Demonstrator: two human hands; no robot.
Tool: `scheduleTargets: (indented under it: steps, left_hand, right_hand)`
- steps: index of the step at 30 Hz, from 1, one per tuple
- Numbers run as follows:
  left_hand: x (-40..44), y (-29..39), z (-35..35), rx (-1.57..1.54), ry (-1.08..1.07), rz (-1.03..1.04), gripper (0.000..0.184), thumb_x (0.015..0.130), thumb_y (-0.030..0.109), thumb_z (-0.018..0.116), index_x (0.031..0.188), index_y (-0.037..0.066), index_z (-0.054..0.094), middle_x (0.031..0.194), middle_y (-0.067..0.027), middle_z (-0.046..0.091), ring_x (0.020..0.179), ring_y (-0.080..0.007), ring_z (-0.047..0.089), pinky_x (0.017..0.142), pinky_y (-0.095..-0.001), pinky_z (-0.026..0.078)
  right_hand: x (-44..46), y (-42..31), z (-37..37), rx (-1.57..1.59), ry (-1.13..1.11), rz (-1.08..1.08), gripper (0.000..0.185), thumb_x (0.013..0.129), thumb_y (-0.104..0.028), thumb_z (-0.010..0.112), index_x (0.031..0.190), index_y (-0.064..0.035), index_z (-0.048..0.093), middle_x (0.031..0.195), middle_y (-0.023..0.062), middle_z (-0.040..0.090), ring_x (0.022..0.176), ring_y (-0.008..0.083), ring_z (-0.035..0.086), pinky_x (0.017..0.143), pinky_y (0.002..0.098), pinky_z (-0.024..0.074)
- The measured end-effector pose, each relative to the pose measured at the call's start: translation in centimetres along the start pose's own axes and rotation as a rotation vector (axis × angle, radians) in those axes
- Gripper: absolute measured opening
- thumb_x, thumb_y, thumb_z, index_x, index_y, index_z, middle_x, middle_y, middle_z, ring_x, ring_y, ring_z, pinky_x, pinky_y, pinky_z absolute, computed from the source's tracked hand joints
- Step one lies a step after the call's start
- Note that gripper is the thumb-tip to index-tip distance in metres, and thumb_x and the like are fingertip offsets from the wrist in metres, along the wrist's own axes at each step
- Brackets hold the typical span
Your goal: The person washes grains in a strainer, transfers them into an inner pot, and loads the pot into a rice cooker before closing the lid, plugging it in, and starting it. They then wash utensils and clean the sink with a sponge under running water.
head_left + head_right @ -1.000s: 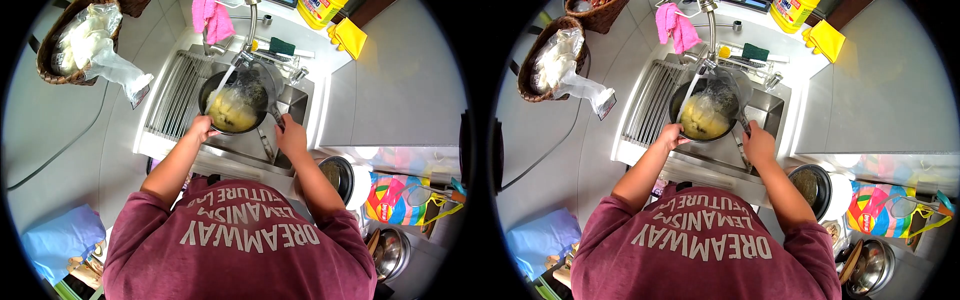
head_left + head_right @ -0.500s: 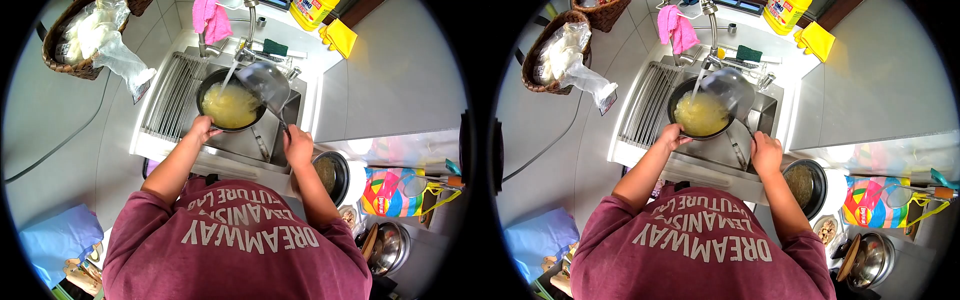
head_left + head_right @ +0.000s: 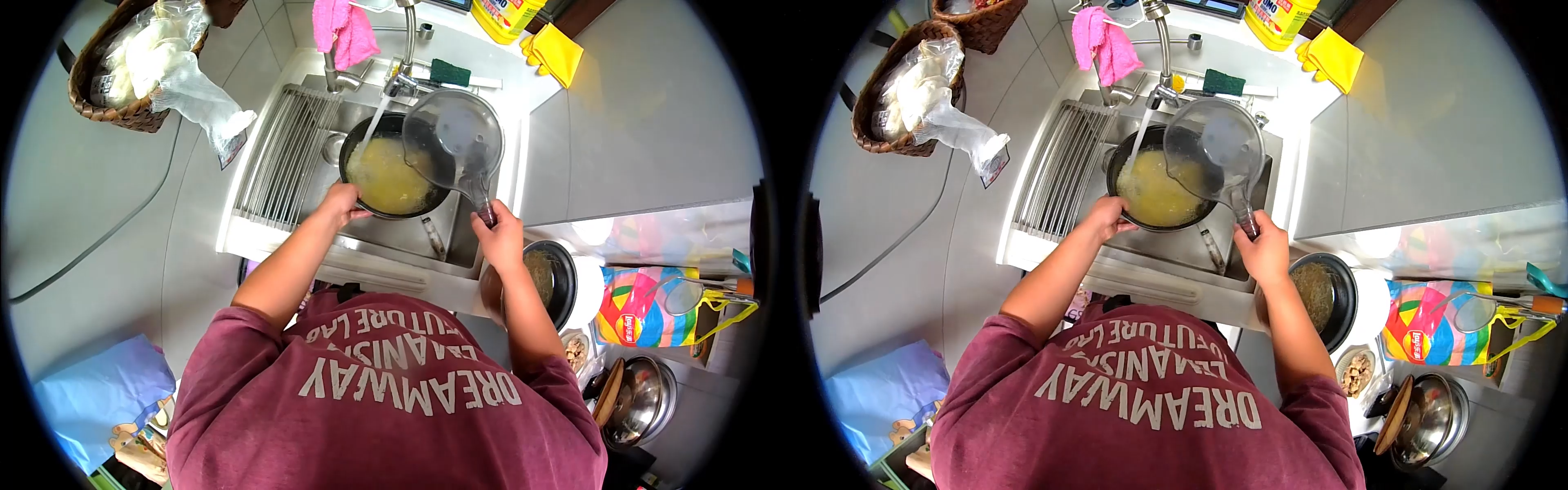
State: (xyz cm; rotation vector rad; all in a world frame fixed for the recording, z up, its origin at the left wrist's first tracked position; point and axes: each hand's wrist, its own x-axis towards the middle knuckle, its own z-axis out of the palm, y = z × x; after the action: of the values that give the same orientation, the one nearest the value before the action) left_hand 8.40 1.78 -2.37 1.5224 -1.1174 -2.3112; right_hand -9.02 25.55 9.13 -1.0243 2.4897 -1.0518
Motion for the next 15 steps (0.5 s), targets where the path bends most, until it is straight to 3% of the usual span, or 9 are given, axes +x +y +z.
scheduleTargets:
  steps: [3,8,11,14,15]
  left_hand:
    - [0.2,0.2,0.7,0.058,-0.008,-0.011,0.031,0.079,0.002,0.051,0.109,-0.007,0.054,0.095,-0.0191,0.064,0.076,-0.0323,0.067,0.067,-0.0437,0.059]
    - [0.7,0.7,1.9,0.056,0.0,-0.025,0.029,0.078,0.001,0.051,0.105,-0.007,0.056,0.091,-0.0184,0.065,0.073,-0.031,0.068,0.063,-0.0424,0.06]
    - [1.8,0.8,1.4,0.082,-0.095,-0.065,0.048,0.075,-0.002,0.048,0.122,0.006,0.045,0.101,-0.0154,0.062,0.08,-0.0336,0.067,0.066,-0.0463,0.059]
    - [1.7,0.8,1.3,0.087,-0.025,-0.025,0.031,0.077,0.001,0.049,0.106,-0.006,0.054,0.095,-0.0183,0.064,0.075,-0.0318,0.068,0.064,-0.0454,0.06]
    - [1.7,0.7,1.0,0.063,-0.004,-0.016,0.032,0.077,0.0,0.049,0.108,-0.005,0.053,0.095,-0.018,0.064,0.075,-0.0317,0.067,0.064,-0.0456,0.059]
  right_hand:
    - [0.1,1.2,0.0,0.039,0.037,0.046,0.021,0.081,-0.014,0.07,0.075,-0.0029,0.053,0.055,0.0056,0.052,0.049,0.012,0.041,0.05,0.0295,0.0399]
    - [0.6,1.0,-0.5,0.06,0.089,0.06,0.02,0.08,-0.014,0.07,0.077,-0.0027,0.055,0.055,0.0055,0.052,0.049,0.0122,0.042,0.05,0.03,0.0402]
    - [0.9,1.1,-0.4,0.061,0.079,0.07,0.019,0.08,-0.014,0.07,0.078,-0.0024,0.055,0.054,0.0053,0.051,0.049,0.0119,0.043,0.05,0.0304,0.0401]
    - [1.3,2.0,0.3,0.096,0.047,0.092,0.02,0.081,-0.014,0.07,0.076,-0.0024,0.054,0.054,0.0042,0.051,0.047,0.0112,0.044,0.049,0.0291,0.0402]
    - [1.5,2.1,0.4,0.109,0.034,0.103,0.02,0.081,-0.014,0.069,0.076,-0.0025,0.054,0.054,0.0037,0.052,0.047,0.0108,0.045,0.049,0.0284,0.0403]
